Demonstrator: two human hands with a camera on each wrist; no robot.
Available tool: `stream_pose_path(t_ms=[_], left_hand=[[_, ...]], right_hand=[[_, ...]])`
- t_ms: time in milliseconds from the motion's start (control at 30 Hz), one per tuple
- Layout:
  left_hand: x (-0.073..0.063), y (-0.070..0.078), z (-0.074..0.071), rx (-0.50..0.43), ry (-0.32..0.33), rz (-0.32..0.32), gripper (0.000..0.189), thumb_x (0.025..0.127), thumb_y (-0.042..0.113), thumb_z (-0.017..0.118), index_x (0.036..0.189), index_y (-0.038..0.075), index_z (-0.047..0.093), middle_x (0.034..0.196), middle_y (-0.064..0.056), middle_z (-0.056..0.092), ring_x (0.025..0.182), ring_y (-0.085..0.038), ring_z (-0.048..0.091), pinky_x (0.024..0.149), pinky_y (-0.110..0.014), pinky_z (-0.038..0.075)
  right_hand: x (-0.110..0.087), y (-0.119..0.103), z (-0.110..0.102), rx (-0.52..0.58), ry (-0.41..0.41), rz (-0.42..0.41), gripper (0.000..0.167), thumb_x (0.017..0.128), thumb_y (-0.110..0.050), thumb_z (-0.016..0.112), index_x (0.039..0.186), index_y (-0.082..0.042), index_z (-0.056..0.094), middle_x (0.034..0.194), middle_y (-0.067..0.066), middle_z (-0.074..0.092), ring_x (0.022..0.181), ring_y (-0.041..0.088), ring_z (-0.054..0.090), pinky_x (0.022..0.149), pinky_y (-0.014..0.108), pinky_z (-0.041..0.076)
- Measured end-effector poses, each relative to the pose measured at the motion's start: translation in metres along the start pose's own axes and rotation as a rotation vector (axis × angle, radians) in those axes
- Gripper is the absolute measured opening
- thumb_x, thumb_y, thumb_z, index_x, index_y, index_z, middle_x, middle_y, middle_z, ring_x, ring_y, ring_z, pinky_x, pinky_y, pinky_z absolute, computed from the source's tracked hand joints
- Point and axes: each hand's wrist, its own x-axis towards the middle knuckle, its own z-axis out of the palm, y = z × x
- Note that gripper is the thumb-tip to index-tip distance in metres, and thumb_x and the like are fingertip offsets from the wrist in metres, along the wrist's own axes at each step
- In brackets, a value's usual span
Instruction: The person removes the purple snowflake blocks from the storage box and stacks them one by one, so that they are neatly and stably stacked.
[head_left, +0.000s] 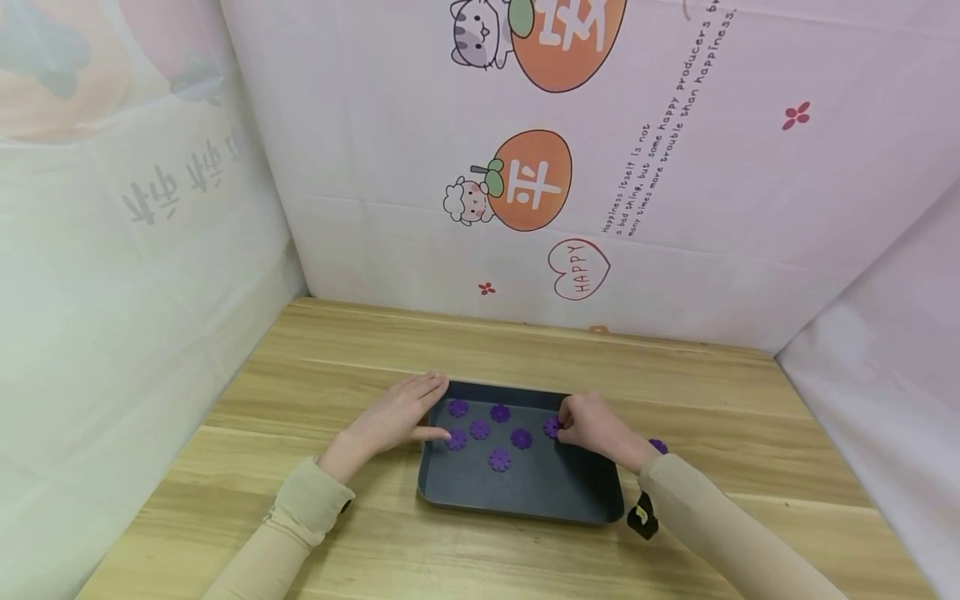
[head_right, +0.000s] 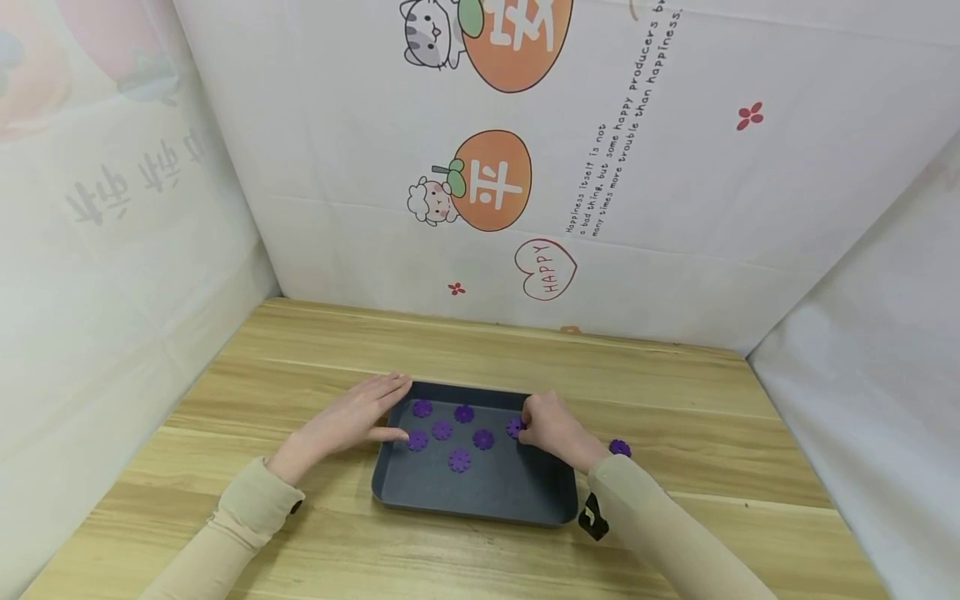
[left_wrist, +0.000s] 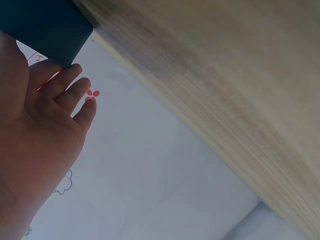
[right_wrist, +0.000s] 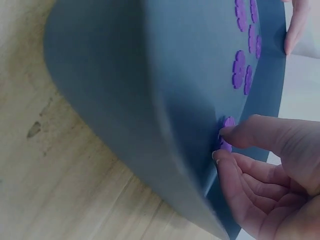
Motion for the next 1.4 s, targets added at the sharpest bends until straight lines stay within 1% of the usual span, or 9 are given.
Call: stream_pose_path(t_ms=[133, 300, 400, 533, 800, 1033, 1267, 1400], left_hand=[[0.000, 0.000, 0.000, 0.003, 0.005, 0.002, 0.085, 0.089, 0.058, 0.062, 0.148, -0.001, 0.044, 0.151, -0.019, 0.047, 0.142, -0.035, 0.044, 0.119, -0.049, 0.038], [0.000, 0.001, 0.001, 0.003, 0.004, -0.001, 0.085, 0.089, 0.058, 0.062, 0.148, -0.001, 0.043, 0.152, -0.019, 0.046, 0.143, -0.035, 0.044, 0.119, -0.050, 0.037], [0.000, 0.001, 0.001, -0.002, 0.003, -0.004, 0.085, 0.089, 0.058, 0.062, 0.148, -0.001, 0.043, 0.152, -0.019, 0.046, 0.143, -0.035, 0.043, 0.119, -0.050, 0.037], [0.000, 0.001, 0.001, -0.004, 0.006, -0.005, 0.085, 0.089, 0.058, 0.062, 0.148, -0.001, 0.044, 0.152, -0.020, 0.046, 0.143, -0.036, 0.043, 0.119, -0.050, 0.037], [0.000, 0.001, 0.001, 0.002, 0.010, -0.003, 0.085, 0.089, 0.058, 0.062, 0.147, -0.001, 0.044, 0.151, -0.019, 0.047, 0.142, -0.035, 0.044, 0.119, -0.050, 0.038], [-0.001, 0.001, 0.001, -0.017, 0.012, -0.004, 0.085, 0.089, 0.057, 0.063, 0.147, -0.001, 0.044, 0.151, -0.020, 0.047, 0.142, -0.036, 0.044, 0.119, -0.050, 0.037], [0.000, 0.000, 0.002, -0.018, 0.012, -0.010, 0.085, 0.089, 0.058, 0.062, 0.148, 0.000, 0.043, 0.152, -0.019, 0.046, 0.143, -0.035, 0.043, 0.119, -0.051, 0.037], [0.000, 0.000, 0.003, -0.018, 0.015, -0.005, 0.085, 0.089, 0.058, 0.063, 0.148, -0.001, 0.044, 0.152, -0.019, 0.046, 0.143, -0.035, 0.043, 0.119, -0.051, 0.037]], right_hand=[[-0.001, 0.001, -0.003, 0.028, -0.004, 0.020, 0.016, 0.079, -0.005, 0.079, 0.090, 0.004, 0.072, 0.086, 0.014, 0.074, 0.072, 0.015, 0.068, 0.064, 0.029, 0.061], [-0.005, 0.005, -0.011, 0.076, 0.032, -0.002, 0.015, 0.078, -0.002, 0.078, 0.088, 0.006, 0.070, 0.084, 0.016, 0.074, 0.072, 0.017, 0.069, 0.063, 0.030, 0.061], [-0.008, 0.008, -0.016, 0.080, 0.060, -0.011, 0.014, 0.078, -0.001, 0.077, 0.087, 0.006, 0.070, 0.082, 0.016, 0.073, 0.072, 0.019, 0.069, 0.063, 0.030, 0.061], [-0.012, 0.013, -0.023, 0.057, 0.084, 0.003, 0.014, 0.078, -0.003, 0.078, 0.087, 0.006, 0.070, 0.082, 0.016, 0.073, 0.072, 0.018, 0.068, 0.063, 0.030, 0.060], [-0.022, 0.021, -0.031, 0.053, 0.084, 0.056, 0.015, 0.080, -0.006, 0.077, 0.088, 0.005, 0.071, 0.083, 0.015, 0.073, 0.072, 0.018, 0.067, 0.061, 0.030, 0.059], [-0.034, 0.031, -0.036, 0.064, 0.087, 0.073, 0.017, 0.081, -0.006, 0.075, 0.091, 0.006, 0.070, 0.085, 0.016, 0.073, 0.075, 0.020, 0.068, 0.064, 0.034, 0.060], [-0.044, 0.043, -0.043, 0.049, 0.089, 0.087, 0.017, 0.082, -0.008, 0.075, 0.090, 0.007, 0.070, 0.083, 0.016, 0.072, 0.074, 0.021, 0.067, 0.064, 0.034, 0.059], [-0.049, 0.052, -0.046, 0.043, 0.074, 0.121, 0.019, 0.082, -0.008, 0.075, 0.092, 0.008, 0.069, 0.084, 0.016, 0.072, 0.076, 0.023, 0.068, 0.066, 0.037, 0.059]])
